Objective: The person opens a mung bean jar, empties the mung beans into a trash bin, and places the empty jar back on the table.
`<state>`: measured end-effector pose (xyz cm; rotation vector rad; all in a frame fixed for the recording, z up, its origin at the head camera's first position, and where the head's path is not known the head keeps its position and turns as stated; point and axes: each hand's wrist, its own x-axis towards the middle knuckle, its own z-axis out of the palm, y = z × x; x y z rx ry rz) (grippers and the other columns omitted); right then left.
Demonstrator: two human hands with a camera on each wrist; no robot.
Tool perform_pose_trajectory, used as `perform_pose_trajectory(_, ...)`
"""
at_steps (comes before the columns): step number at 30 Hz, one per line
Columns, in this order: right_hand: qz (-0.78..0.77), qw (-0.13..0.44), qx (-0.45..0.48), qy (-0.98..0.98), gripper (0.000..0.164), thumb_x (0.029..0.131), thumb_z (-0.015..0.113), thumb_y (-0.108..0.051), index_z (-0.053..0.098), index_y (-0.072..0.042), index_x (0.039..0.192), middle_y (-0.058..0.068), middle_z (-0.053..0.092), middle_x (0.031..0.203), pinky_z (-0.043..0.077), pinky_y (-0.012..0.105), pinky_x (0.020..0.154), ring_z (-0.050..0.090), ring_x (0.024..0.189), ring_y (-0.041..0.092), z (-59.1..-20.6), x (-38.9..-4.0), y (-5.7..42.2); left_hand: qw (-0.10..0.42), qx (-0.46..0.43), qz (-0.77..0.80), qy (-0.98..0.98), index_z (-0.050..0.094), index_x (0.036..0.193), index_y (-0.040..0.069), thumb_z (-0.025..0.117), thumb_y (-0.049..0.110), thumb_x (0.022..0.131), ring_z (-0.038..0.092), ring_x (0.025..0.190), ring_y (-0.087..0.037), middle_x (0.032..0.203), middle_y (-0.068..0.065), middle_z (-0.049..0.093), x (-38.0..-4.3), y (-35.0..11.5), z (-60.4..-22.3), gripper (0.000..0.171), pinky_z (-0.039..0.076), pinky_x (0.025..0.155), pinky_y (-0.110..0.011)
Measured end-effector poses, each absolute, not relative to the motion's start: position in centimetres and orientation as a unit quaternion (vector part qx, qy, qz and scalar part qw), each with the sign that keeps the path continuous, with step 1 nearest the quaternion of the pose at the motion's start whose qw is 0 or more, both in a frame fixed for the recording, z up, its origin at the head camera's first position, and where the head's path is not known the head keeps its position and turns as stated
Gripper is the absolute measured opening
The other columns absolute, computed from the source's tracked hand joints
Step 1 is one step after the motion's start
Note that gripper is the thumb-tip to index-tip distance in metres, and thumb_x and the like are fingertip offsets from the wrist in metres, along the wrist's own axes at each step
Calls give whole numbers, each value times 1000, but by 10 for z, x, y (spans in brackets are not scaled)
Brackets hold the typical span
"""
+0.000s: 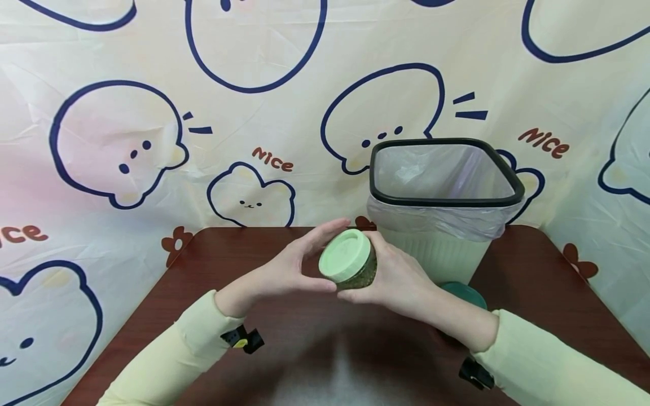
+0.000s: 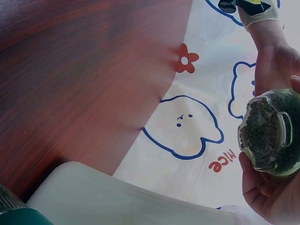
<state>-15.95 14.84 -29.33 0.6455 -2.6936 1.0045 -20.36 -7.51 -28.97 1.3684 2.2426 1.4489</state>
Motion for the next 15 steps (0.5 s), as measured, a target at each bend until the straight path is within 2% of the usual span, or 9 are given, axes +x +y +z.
perform_pose_trajectory(6,338,92,220,-911,89,64,90,-42,44,-8,132,5,62,111,50,40,76,60,96,20,-295,-160,149,80,484,491,720,28,152,12,78,4,80,46,125,-13,141,-2,45,-206,-74,-289,88,41,102,-34)
perform_pose_trajectory(15,340,91,219,-910,91,65,89,-45,43,-7,133,6,62,111,50,41,75,60,95,21,-295,-160,150,68,468,502,724,36,148,5,80,2,77,51,121,-13,137,-5,51,-207,-73,-290,84,43,99,-33)
